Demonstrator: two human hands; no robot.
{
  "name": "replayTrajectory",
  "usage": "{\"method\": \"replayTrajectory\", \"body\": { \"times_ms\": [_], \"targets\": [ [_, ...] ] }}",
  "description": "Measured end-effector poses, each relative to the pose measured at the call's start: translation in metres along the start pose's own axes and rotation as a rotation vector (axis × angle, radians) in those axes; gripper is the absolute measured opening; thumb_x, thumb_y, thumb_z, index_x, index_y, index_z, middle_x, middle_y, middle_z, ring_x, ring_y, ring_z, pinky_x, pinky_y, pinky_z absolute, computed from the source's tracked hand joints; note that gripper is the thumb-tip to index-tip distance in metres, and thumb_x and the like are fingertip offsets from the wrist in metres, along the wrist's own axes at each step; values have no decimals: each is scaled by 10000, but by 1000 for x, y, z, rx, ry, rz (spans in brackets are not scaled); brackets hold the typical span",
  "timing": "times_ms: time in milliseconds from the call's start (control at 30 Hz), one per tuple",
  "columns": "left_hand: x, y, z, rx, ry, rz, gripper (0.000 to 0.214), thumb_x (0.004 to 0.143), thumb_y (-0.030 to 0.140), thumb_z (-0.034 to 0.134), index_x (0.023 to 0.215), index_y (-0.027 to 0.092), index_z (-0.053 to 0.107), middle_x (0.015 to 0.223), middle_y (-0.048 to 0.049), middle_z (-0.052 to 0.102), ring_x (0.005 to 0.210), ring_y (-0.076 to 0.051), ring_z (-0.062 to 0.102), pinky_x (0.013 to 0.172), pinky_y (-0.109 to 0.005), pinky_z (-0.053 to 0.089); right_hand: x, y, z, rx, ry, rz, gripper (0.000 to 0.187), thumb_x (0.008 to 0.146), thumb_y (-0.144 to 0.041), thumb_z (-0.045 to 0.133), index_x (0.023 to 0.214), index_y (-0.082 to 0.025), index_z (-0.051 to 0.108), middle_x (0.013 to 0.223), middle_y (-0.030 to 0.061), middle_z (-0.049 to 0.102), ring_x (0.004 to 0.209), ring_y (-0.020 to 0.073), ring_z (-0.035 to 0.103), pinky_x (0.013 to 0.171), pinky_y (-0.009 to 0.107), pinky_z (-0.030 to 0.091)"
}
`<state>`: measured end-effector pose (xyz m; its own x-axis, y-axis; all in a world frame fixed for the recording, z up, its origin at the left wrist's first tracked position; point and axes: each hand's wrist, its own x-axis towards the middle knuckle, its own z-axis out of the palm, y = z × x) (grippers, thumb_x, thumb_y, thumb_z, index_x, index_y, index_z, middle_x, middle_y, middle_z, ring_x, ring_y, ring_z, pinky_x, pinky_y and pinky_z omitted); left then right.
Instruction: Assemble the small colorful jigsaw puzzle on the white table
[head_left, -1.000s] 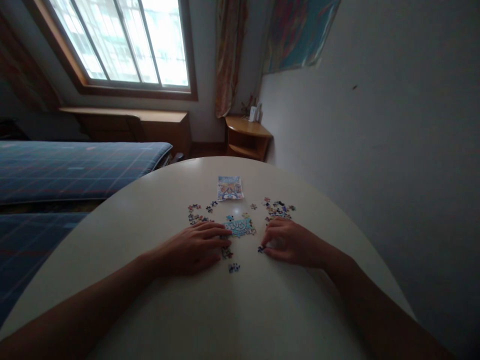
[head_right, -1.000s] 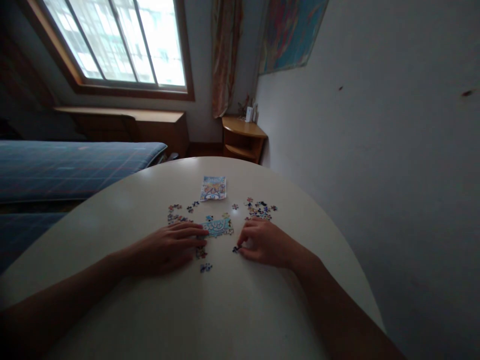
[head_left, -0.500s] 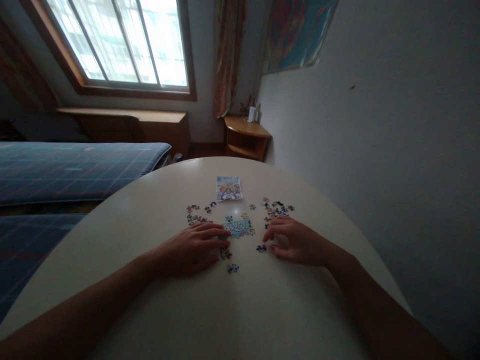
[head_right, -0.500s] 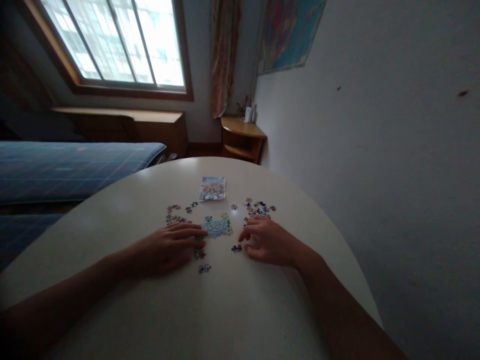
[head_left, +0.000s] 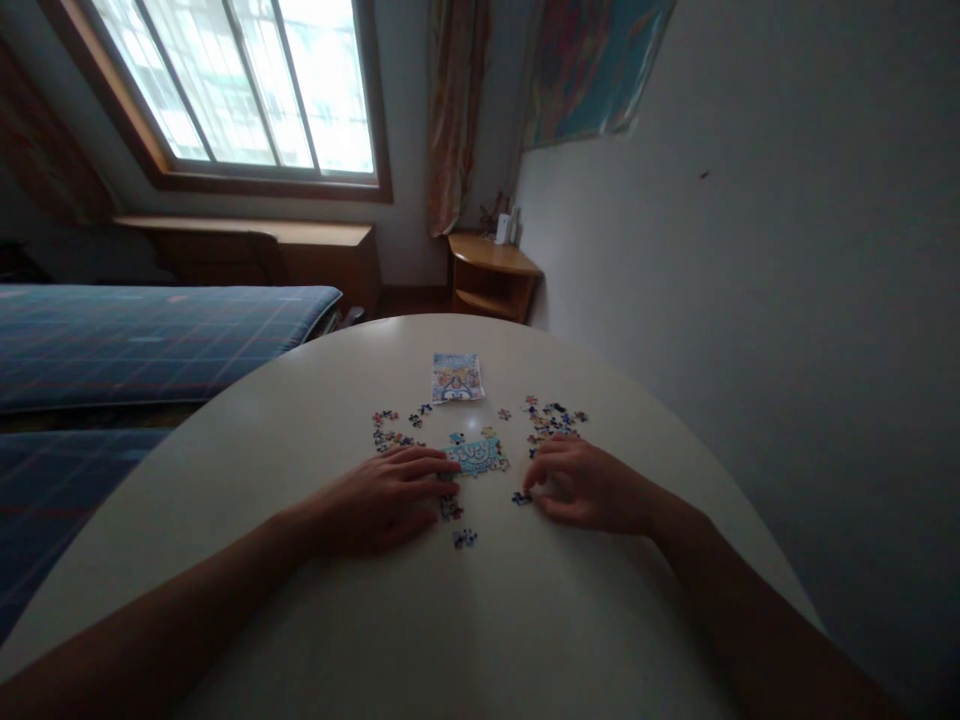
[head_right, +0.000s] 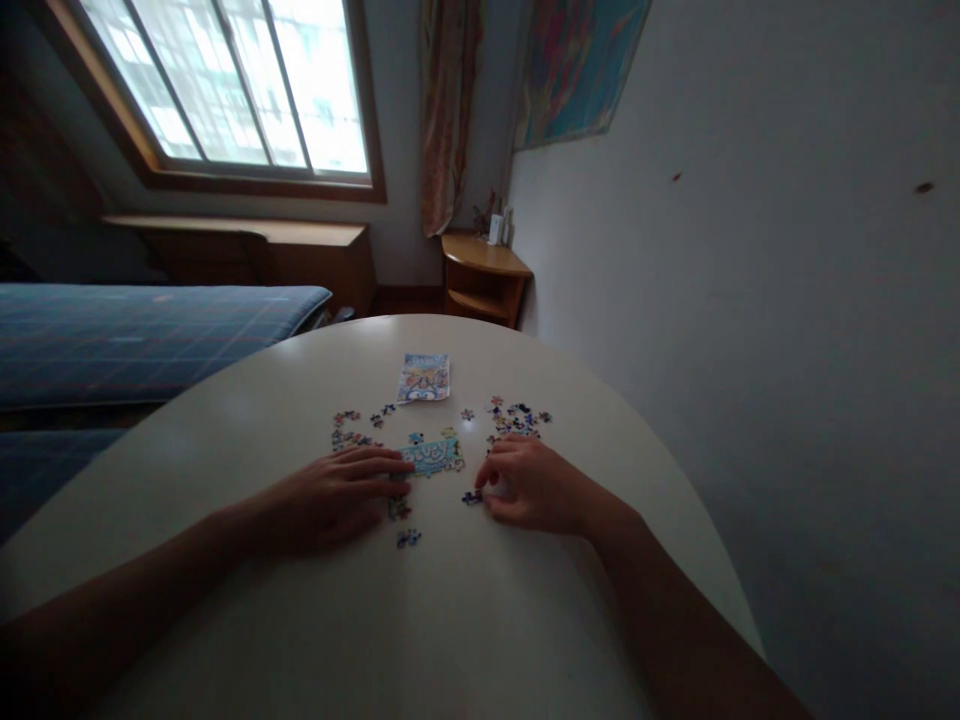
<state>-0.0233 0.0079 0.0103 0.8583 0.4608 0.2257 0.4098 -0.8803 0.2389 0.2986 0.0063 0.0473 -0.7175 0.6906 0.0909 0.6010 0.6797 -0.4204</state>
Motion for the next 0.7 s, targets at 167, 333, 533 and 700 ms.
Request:
{"method": "replayTrajectory", "body": {
  "times_ms": [167, 333, 533, 700],
  "targets": [
    [0, 1, -1, 13, -17, -7, 399, 954, 268, 547, 1353, 274, 549, 1474, -53, 515, 1333, -281, 493, 1120, -533, 406, 3, -3, 3, 1, -15, -6, 72, 805, -235, 716, 862, -193, 703, 814, 35, 654, 803, 173, 594, 814, 335, 445],
    [0, 0, 1, 5, -13, -16, 404, 941, 258, 564, 1345, 277, 552, 1469, -49, 520, 1333, -282, 491, 1110, -530, 417, 6, -9, 6, 25, -45, -26, 42, 817, -233, 717, 834, -198, 701, 814, 28, 679, 825, 170, 608, 880, 355, 433],
    [2, 1, -1, -20, 8, -14, 400, 943, 259, 568, 1342, 286, 557, 1453, -48, 535, 1325, -279, 497, 1103, -528, 421, 6, -12, 8, 23, -47, -25, 32, 811, -231, 721, 827, -205, 710, 803, 24, 684, 838, 175, 606, 843, 341, 434],
    [2, 2, -1, -9, -18, -19, 423, 943, 264, 571, 1365, 281, 537, 1470, -48, 518, 1336, -273, 484, 1121, -519, 403, 6, -9, 9, 24, -44, -21, 62, 821, -254, 717, 811, -195, 700, 793, 24, 672, 829, 172, 600, 841, 339, 437]
  ]
}}
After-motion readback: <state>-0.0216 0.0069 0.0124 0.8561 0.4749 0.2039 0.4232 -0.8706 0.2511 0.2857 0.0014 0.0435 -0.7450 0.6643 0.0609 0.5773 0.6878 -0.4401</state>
